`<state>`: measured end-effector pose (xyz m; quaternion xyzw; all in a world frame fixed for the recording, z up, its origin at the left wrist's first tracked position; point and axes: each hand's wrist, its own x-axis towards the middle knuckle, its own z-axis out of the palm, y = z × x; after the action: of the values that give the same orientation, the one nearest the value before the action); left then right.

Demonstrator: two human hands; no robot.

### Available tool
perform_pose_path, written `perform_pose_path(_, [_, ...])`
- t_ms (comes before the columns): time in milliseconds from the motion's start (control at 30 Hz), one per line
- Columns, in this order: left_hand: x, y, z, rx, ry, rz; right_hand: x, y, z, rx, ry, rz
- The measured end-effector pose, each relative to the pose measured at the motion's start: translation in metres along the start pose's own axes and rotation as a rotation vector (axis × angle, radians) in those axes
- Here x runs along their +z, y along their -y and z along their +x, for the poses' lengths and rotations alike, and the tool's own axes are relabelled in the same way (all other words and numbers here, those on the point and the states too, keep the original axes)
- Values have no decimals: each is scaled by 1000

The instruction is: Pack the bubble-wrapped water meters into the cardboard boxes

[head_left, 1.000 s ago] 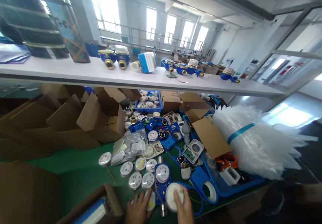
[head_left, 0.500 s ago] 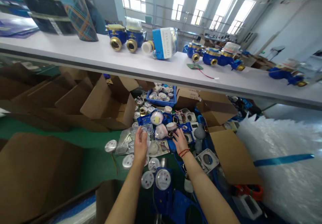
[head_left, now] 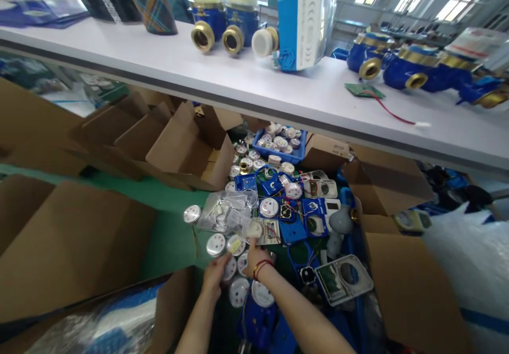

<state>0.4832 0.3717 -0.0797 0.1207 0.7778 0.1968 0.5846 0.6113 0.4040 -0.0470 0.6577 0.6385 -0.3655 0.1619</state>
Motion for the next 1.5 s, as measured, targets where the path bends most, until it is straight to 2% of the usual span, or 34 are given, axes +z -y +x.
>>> perform_pose_path(133, [-17, 10, -10, 50, 133, -126, 1, -3, -7, -33, 17, 20])
perform_pose_path(200, [-20, 1, -21, 97, 179, -172, -10, -4, -13, -83, 2, 70])
perform_pose_path(267, [-15, -27, -35, 223, 232, -231, -37, -9, -18, -141, -27, 129])
perform_pose_path(333, [-3, -71, -48, 424, 275, -287, -76, -17, -16, -177, -96, 218])
perform_pose_path(400, [10, -115, -53, 565, 323, -292, -115, -32, -9, -164, -311, 435])
perform_pose_path(433, [14, -129, -53, 631, 314, -240, -129, -40, -6, -146, -347, 532])
perform_pose_path(500, [15, -134, -51, 719, 100, -45, -140, -58, -8, -67, -423, 604])
perform_pose_path(533, [12, -125, -49, 724, -14, 47, -134, -67, -14, -34, -422, 598])
perform_pose_path(600, [7, -91, -45, 674, -166, 175, -102, -79, -34, 25, -334, 590])
perform_pose_path(667, [6, -52, -39, 657, -259, 344, -55, -86, -58, 84, -265, 607])
perform_pose_path(733, [14, -25, -32, 694, -307, 574, -8, -89, -79, 152, -203, 667])
perform_pose_path(800, [24, -19, -27, 725, -308, 702, 26, -88, -91, 196, -138, 778])
perform_pose_path(867, [32, -29, -27, 722, -290, 690, 46, -86, -93, 178, -91, 913])
perform_pose_path(933, [35, -52, -33, 748, -261, 653, 53, -84, -91, 133, -62, 1045])
perform_pose_path(1033, [30, -91, -42, 875, -147, 483, 52, -83, -88, 92, -49, 1167])
perform_pose_path(1100, [22, -105, -40, 864, -193, 382, 51, -83, -89, 96, -55, 1181])
perform_pose_path(1167, [13, -100, -30, 739, -349, 374, 53, -85, -89, 138, -65, 1171])
perform_pose_path(1233, [5, -79, -17, 623, -447, 403, 59, -86, -90, 205, -59, 1182])
perform_pose_path(1367, [-4, -32, -4, 551, -448, 422, 70, -83, -92, 330, -72, 1261])
perform_pose_path(1433, [-3, -26, -9, 502, -449, 384, 72, -81, -93, 384, -107, 1298])
perform_pose_path(1500, [0, -36, -18, 472, -422, 314, 71, -80, -95, 429, -123, 1333])
